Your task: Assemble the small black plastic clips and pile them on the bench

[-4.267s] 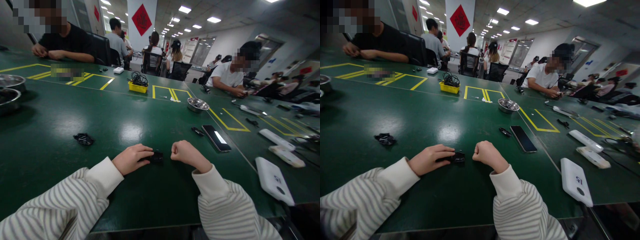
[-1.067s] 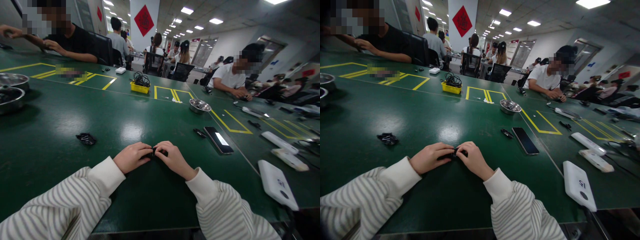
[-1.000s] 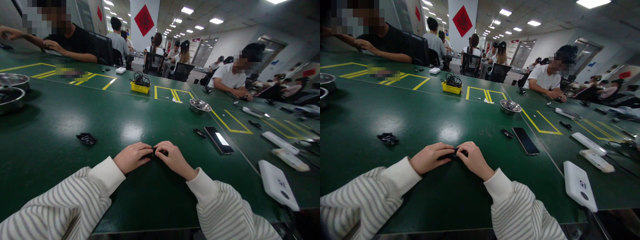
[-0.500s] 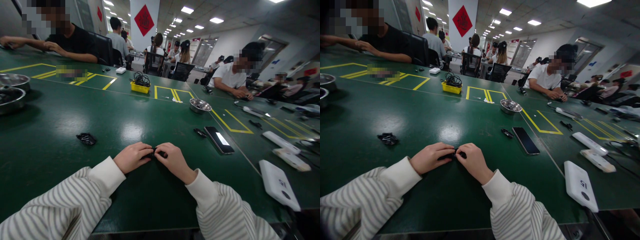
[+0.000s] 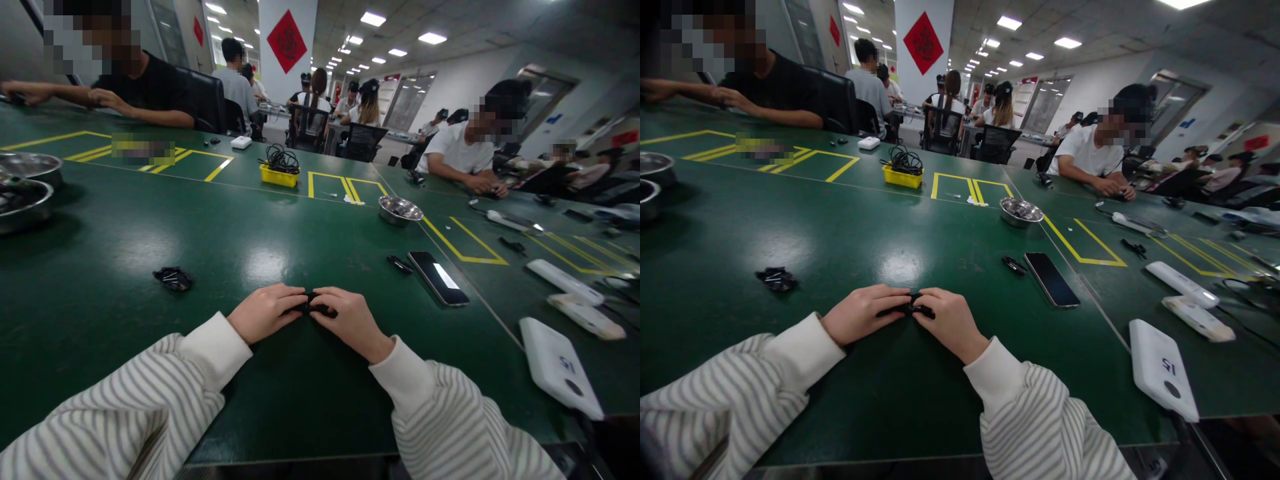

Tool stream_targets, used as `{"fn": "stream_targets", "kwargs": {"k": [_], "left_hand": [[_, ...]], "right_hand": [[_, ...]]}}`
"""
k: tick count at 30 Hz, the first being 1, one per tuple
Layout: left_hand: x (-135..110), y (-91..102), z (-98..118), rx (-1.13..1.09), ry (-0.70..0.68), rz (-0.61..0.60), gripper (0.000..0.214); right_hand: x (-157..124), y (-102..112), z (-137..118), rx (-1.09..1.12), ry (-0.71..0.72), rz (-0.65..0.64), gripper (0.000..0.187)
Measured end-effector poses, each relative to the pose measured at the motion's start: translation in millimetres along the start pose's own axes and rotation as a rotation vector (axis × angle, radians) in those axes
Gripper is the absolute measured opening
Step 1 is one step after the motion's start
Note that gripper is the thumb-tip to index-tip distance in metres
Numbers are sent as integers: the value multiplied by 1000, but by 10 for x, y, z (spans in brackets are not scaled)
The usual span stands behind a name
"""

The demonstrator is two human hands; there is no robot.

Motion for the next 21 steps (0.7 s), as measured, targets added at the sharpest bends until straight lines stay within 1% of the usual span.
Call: {"fn": "stream_targets", "kwargs": {"k": [5,10,18,21], "left_hand": [[101,-80,14,-20,8,-10,25],[327,-226,133,-41,-7,-30,25],[857,-590,484,-42,-31,-60,25],[983,-666,591,-31,-29,-51,29]], "right_hand": [[-43,66,71,-39,37,34,13],[-183,196,277,-71,30,42,15],[-547,560,755,-112,-80,96,15],[-657,670,903,-113,-170,125,21]]}}
Point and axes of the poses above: each hand's wrist, its own x-axis towards the middle knuckle, its own y-axis out of the back of the hand, z = x × y, the point moved 9 cm from there along x, towards the middle knuckle, and after that the axes turned 5 degrees about y, right-handed, at the moved point
